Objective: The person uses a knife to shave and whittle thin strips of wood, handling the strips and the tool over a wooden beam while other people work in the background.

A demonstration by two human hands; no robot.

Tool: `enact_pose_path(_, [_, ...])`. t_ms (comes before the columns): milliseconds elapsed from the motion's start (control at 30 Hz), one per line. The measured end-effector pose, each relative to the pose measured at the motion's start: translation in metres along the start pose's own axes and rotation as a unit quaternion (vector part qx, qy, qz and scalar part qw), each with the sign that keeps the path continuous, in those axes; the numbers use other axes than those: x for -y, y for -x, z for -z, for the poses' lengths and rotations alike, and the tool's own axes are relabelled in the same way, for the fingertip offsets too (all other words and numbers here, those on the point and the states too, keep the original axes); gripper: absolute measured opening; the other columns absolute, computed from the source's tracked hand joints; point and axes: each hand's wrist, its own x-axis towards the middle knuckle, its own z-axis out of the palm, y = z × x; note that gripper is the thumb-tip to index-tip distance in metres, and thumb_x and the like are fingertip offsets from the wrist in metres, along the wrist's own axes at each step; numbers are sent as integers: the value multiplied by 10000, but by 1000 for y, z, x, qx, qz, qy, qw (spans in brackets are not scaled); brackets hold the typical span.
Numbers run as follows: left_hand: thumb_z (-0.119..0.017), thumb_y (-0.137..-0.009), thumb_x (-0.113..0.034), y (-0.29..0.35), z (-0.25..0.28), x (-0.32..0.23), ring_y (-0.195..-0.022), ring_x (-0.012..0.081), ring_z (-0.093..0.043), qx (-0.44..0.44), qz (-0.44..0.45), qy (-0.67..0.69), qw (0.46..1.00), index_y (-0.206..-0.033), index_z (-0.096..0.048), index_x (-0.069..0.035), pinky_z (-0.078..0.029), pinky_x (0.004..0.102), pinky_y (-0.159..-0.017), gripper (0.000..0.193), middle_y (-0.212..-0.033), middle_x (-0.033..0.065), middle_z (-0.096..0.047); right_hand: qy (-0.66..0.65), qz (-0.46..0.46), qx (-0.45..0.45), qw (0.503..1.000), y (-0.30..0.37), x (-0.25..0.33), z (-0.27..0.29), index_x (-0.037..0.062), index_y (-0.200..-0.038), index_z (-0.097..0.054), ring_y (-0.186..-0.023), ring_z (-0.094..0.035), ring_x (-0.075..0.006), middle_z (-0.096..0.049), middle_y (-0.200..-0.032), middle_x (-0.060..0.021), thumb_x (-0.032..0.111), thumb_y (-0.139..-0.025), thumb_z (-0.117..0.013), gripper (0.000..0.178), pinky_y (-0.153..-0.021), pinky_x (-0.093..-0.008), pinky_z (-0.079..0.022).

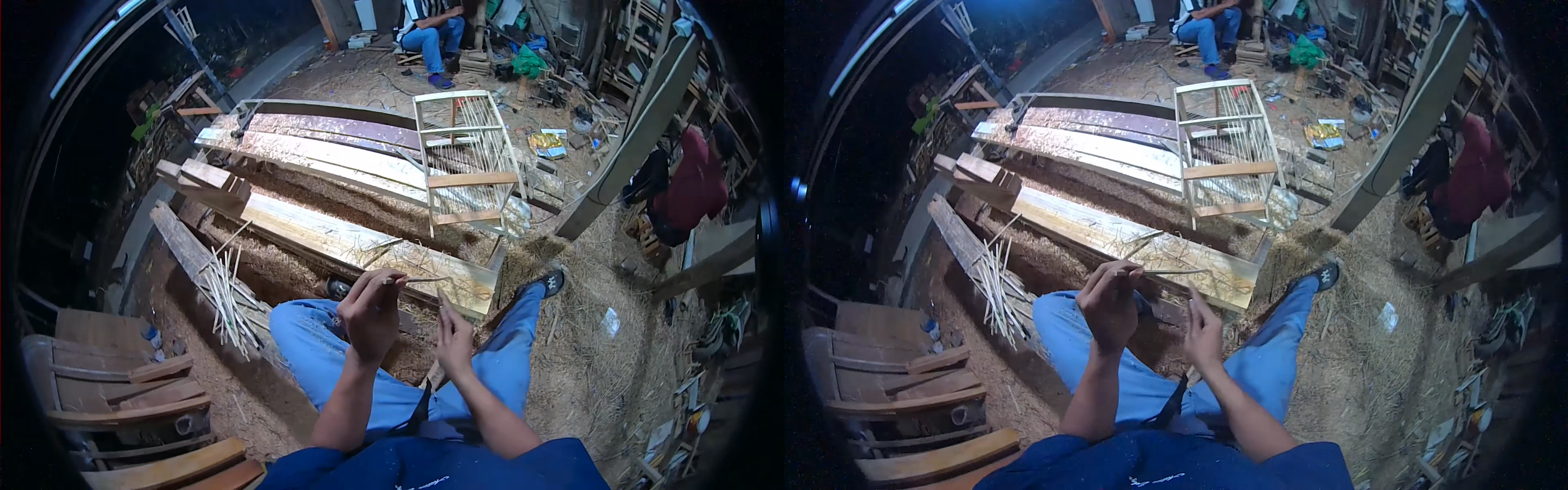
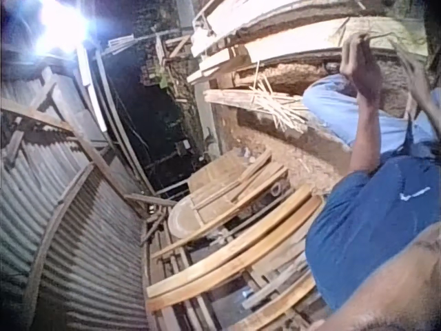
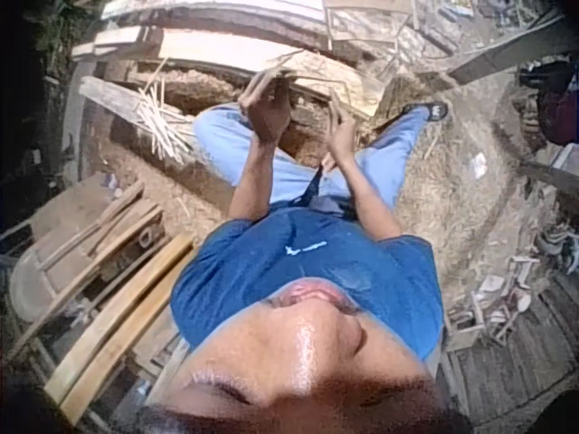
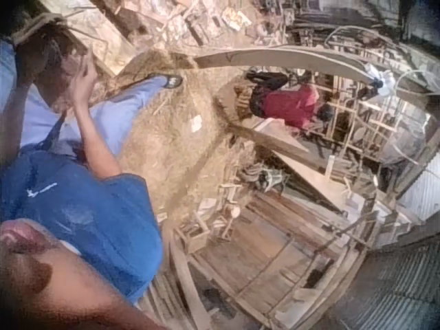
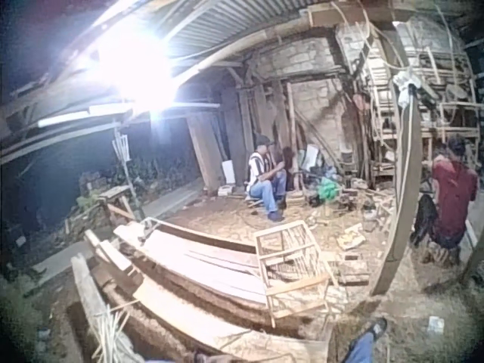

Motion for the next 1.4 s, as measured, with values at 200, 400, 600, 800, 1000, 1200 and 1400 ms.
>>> enact_pose_path(200, [-694, -855, -14, 2, 0, 3, -740, 253, -685, -10, -13, -9, 1000, -906, -693, -15, -542, 334, -639, 51, -831, 108, -692, -98, -145, 51, 983, 0, 52, -6, 104, -1433, -504, -589, -365, -46, -671, -1161, -70, 203, -1048, -459, 399, -542, -207, -373])
enact_pose_path(400, [-691, -870, -43, -2, -4, -4, -723, 259, -684, -2, 8, 4, 1000, -903, -702, -29, -544, 335, -631, 38, -841, 108, -699, 20, -57, 20, 998, 6, -22, 2, 62, -1411, -519, -800, -467, -90, -549, -1012, -59, 181, -1044, -478, 388, -681, -241, -388])
enact_pose_path(600, [-661, -898, -68, -1, -10, -7, -733, 265, -682, -34, 7, 7, 999, -829, -665, 8, -523, 336, -659, 103, -795, 128, -677, -43, -124, 39, 991, 0, -7, 12, 65, -1430, -497, -642, -418, -61, -632, -963, -26, 177, -1040, -480, 406, -622, -227, -409])
enact_pose_path(800, [-656, -898, -53, -2, -11, -4, -704, 227, -680, -19, 15, 15, 1000, -841, -661, 18, -523, 317, -646, 91, -801, 117, -684, -157, -135, 72, 976, 1, 43, 7, 97, -1425, -518, -566, -361, -34, -579, -850, 30, 187, -1049, -465, 390, -520, -207, -342])
enact_pose_path(1000, [-672, -881, -37, 2, -11, -7, -756, 290, -694, -15, 17, 22, 1000, -888, -676, 2, -542, 349, -666, 39, -845, 136, -695, -69, -199, 17, 977, 4, -51, 17, 102, -1426, -516, -541, -348, -31, -475, -684, 49, 177, -1049, -465, 387, -500, -218, -350])
enact_pose_path(1200, [-671, -872, -23, -2, -14, -8, -761, 291, -696, -17, 35, 24, 999, -865, -679, 0, -544, 352, -666, 25, -845, 138, -699, -181, -161, 68, 968, 3, 76, 8, 71, -1397, -543, -566, -357, -22, -459, -682, 55, 199, -1038, -491, 384, -504, -202, -309])
enact_pose_path(1400, [-653, -876, -6, -1, -6, 6, -740, 282, -694, -20, 35, 6, 999, -859, -668, 17, -543, 344, -652, 33, -826, 143, -695, -76, -69, 30, 994, 10, 15, -1, 73, -1375, -569, -559, -372, -37, -397, -647, 65, 280, -1020, -540, 412, -509, -226, -309])
